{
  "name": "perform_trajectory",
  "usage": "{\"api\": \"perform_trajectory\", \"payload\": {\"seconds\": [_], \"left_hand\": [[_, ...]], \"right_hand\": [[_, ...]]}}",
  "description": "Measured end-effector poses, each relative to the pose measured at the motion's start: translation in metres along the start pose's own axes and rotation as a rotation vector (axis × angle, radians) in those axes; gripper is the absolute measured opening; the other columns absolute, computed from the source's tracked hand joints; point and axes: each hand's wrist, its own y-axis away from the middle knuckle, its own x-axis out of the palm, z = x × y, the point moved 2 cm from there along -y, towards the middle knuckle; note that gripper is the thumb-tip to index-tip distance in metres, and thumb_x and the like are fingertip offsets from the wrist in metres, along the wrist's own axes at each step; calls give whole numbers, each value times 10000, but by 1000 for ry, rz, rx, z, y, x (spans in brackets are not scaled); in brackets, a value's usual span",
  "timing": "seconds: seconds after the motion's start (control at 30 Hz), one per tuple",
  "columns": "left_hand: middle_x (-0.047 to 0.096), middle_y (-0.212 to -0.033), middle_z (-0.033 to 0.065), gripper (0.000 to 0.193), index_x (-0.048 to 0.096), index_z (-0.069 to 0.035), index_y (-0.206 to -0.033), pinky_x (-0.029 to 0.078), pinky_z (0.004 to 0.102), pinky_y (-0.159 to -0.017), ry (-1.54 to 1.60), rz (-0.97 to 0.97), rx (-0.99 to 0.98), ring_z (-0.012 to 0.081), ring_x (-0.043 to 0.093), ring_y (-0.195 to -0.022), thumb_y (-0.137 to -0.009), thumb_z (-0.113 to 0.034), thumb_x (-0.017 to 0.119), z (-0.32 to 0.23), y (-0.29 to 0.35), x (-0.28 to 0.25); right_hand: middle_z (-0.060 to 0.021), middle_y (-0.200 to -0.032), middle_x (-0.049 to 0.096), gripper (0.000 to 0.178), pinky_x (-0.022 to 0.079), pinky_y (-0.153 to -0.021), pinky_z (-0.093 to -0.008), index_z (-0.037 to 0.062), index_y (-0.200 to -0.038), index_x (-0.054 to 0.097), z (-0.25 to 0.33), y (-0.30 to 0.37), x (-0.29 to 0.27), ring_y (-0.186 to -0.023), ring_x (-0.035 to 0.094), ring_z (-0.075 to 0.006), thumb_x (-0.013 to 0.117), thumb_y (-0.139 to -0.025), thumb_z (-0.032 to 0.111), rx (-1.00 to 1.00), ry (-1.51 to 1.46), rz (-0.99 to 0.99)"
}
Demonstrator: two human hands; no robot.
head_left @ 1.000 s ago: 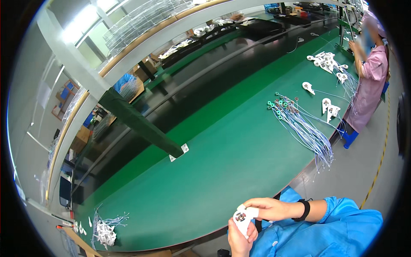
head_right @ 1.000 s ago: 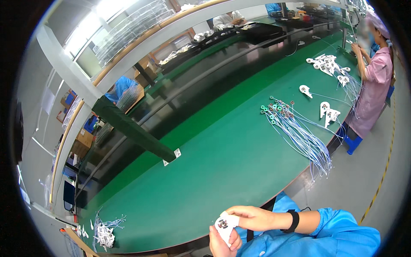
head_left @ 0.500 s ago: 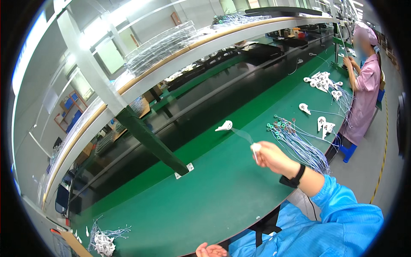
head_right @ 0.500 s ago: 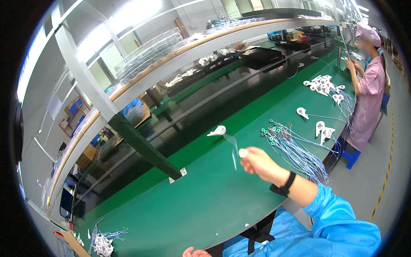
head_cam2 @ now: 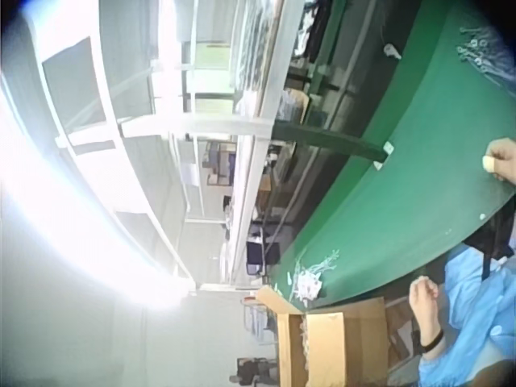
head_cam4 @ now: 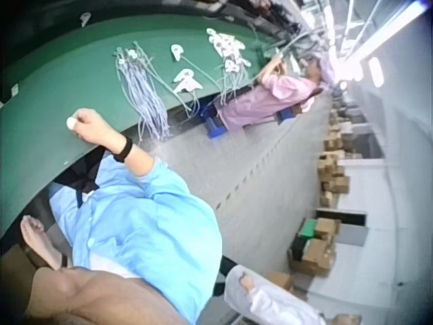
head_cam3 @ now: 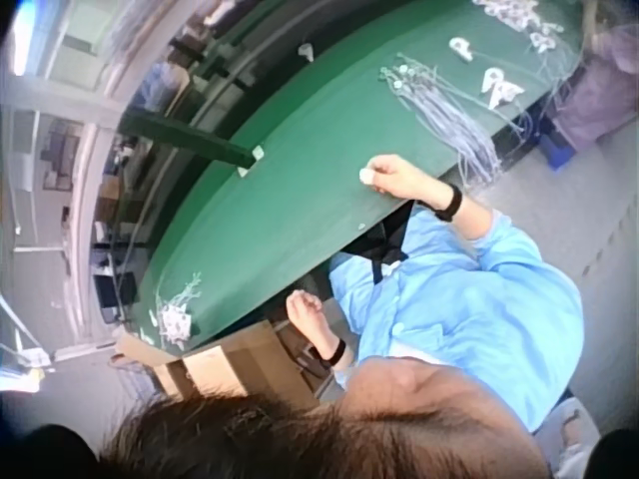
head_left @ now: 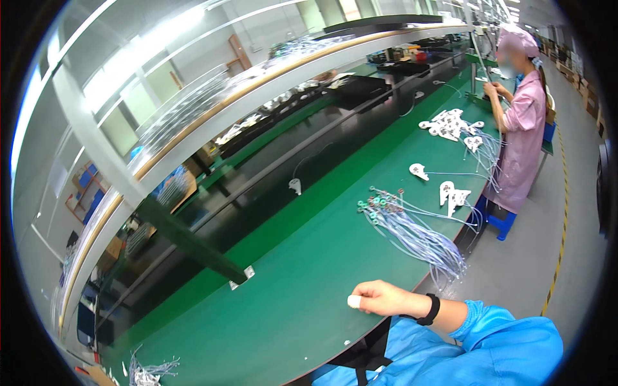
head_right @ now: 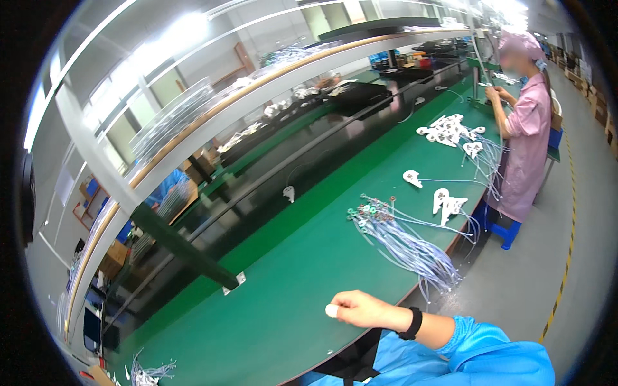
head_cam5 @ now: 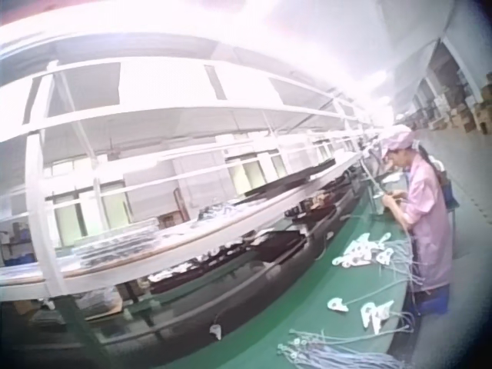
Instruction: Assembling small white plastic components by threading them onto a wire or cord and placing them in a box.
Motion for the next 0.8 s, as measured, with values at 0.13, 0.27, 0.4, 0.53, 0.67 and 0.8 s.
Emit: {"api": "perform_trajectory", "payload": {"seconds": [0.13, 0.27, 0.4, 0.53, 0.67, 0.8], "left_hand": [[522, -644, 29, 151, 545, -39, -836, 384, 203, -491, -209, -84, 169, 92, 473, -539, -912, -165, 510, 17, -10, -14], [537, -657, 122, 200, 537, 30, -765, 399, 388, -578, -850, -226, 875, 288, 492, -596, -875, -137, 533, 13, -40, -21], [570, -730, 138, 87, 544, -24, -803, 423, 412, -609, -1288, -383, 1203, 317, 536, -679, -815, -106, 517, 34, -96, 6], [590, -711, 125, 117, 593, -55, -672, 410, 465, -673, -1242, -318, 961, 349, 549, -735, -664, -153, 530, 24, -98, 19], [579, -942, 76, 184, 607, -141, -859, 350, 462, -784, -1342, -328, 915, 291, 516, -960, -690, -189, 554, 38, -106, 14], [549, -927, 75, 163, 577, -131, -868, 343, 441, -773, -1239, -362, 913, 281, 514, -935, -709, -152, 551, 28, -101, 8]], "right_hand": [[-55, -711, 568, 307, 442, -585, -313, 6, -880, 581, 14, 13, -28, -650, 539, -155, 545, -916, 308, -81, 240, -126], [-123, -789, 580, 227, 448, -699, -387, 22, -910, 568, 6, 19, -26, -757, 564, -277, 531, -898, 246, -302, 485, -190], [-118, -841, 578, 200, 429, -764, -407, 32, -951, 560, 1, 25, 26, -814, 552, -300, 513, -898, 219, -386, 459, 47], [-106, -725, 574, 133, 438, -683, -412, 39, -888, 601, -14, 22, 67, -713, 567, -299, 609, -801, 139, -465, 470, 98], [-110, -750, 581, 126, 429, -661, -400, 26, -878, 583, -17, 9, 88, -683, 543, -303, 608, -773, 92, -479, 415, 121], [-99, -740, 574, 149, 444, -649, -360, 13, -897, 577, -18, 8, 120, -681, 553, -248, 619, -761, 59, -406, 390, 244]]}}
